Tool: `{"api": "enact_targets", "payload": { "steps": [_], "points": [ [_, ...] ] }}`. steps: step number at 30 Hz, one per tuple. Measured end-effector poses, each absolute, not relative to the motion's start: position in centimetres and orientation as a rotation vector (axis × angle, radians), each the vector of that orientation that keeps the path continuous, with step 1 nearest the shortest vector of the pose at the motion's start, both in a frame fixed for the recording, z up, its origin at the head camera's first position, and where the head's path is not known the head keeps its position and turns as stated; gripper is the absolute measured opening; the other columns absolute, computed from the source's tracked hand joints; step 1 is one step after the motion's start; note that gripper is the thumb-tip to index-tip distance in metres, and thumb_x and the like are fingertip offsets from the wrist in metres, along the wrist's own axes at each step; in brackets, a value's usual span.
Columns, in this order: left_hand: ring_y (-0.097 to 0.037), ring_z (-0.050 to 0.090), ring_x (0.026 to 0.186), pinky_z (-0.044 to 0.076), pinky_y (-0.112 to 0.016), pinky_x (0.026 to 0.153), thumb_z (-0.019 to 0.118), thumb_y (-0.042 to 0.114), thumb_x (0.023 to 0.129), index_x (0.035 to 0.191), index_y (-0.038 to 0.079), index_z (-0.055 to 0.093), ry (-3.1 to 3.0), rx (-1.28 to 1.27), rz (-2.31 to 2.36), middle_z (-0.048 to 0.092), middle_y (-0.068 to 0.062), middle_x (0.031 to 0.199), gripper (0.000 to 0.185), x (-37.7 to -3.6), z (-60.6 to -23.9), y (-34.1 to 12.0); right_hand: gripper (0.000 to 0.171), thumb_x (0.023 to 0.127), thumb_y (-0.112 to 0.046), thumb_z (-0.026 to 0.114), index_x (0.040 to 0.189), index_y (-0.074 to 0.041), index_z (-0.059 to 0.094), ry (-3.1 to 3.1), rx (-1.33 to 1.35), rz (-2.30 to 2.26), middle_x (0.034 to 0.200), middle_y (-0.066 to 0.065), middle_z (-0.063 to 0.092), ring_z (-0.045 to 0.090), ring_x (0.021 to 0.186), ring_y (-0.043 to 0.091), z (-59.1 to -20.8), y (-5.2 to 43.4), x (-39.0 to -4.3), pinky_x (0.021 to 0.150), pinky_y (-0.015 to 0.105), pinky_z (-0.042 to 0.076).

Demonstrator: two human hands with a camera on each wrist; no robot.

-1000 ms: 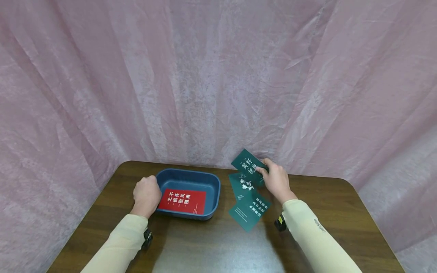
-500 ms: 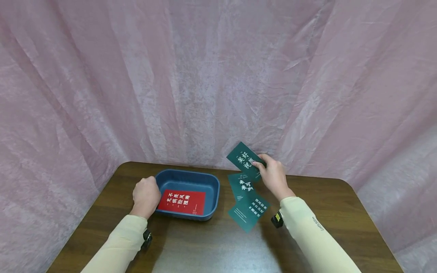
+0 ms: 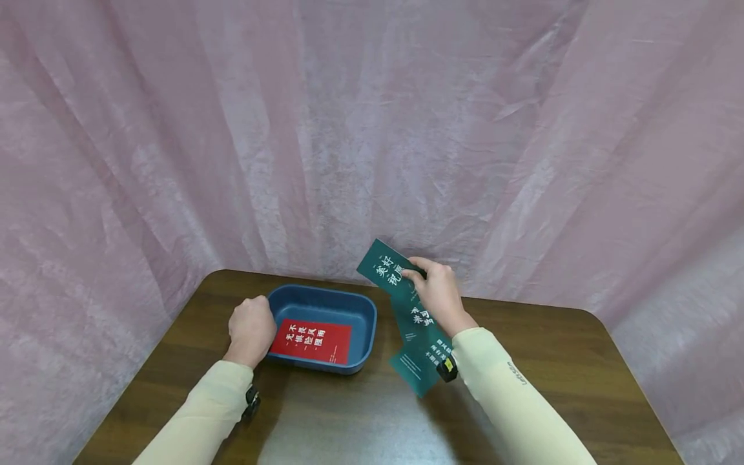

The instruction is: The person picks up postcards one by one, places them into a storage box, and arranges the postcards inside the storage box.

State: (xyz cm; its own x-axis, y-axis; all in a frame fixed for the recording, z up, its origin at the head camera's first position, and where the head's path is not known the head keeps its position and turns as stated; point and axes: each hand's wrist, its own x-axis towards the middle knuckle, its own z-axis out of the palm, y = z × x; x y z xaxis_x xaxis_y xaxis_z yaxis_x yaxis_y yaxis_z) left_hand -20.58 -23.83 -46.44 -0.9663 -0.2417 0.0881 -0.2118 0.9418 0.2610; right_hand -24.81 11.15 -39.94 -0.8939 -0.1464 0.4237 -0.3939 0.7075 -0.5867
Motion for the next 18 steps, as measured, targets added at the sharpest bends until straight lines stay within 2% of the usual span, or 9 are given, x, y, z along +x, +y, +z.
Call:
{"api": "enact_targets", "payload": {
  "steps": [3,9,11,15,18],
  "points": [
    [-0.035,0.063,0.059,0.052,-0.052,0.047,0.071,0.018,0.078,0.099,-0.009,0.064,-2.986,0.356,-0.37,0.066,-0.028,0.083,0.035,-20.4,-46.3,-23.6,0.034,0.088,-0.034,0.061,0.119,-0.02,0.063,-2.56,0.453,0.992,0.091,0.002,0.073,0.045,0.036,0.01,-39.7,9.9,-24.6,0.043,0.026,0.04],
    [-0.035,0.063,0.06,0.053,-0.052,0.05,0.072,0.018,0.078,0.101,-0.01,0.063,-3.005,0.369,-0.356,0.066,-0.028,0.084,0.037,-19.9,-46.0,-23.4,0.033,0.089,-0.035,0.06,0.119,-0.021,0.063,-2.554,0.544,0.98,0.092,-0.002,0.073,0.044,0.037,0.007,-39.3,6.7,-24.3,0.043,0.023,0.039],
    [-0.035,0.063,0.06,0.053,-0.052,0.051,0.073,0.018,0.078,0.101,-0.01,0.063,-3.012,0.373,-0.361,0.066,-0.028,0.084,0.038,-19.7,-45.9,-23.3,0.033,0.089,-0.034,0.061,0.119,-0.021,0.063,-2.56,0.571,0.975,0.086,-0.003,0.072,0.042,0.036,0.008,-39.3,5.7,-24.1,0.042,0.023,0.037],
    [-0.034,0.063,0.059,0.053,-0.051,0.051,0.073,0.019,0.077,0.101,-0.01,0.063,-3.008,0.375,-0.369,0.066,-0.028,0.084,0.039,-19.6,-45.9,-23.2,0.031,0.087,-0.032,0.064,0.116,-0.02,0.065,-2.558,0.621,0.958,0.091,-0.003,0.072,0.049,0.045,0.003,-39.4,4.0,-23.8,0.043,0.02,0.039],
    [-0.033,0.062,0.058,0.053,-0.052,0.051,0.074,0.019,0.077,0.101,-0.01,0.063,-3.009,0.374,-0.377,0.066,-0.028,0.085,0.039,-19.6,-46.0,-23.1,0.031,0.086,-0.032,0.064,0.114,-0.02,0.066,-2.569,0.656,0.943,0.101,-0.002,0.072,0.055,0.054,-0.002,-39.9,3.2,-23.5,0.046,0.018,0.042]
  ]
}}
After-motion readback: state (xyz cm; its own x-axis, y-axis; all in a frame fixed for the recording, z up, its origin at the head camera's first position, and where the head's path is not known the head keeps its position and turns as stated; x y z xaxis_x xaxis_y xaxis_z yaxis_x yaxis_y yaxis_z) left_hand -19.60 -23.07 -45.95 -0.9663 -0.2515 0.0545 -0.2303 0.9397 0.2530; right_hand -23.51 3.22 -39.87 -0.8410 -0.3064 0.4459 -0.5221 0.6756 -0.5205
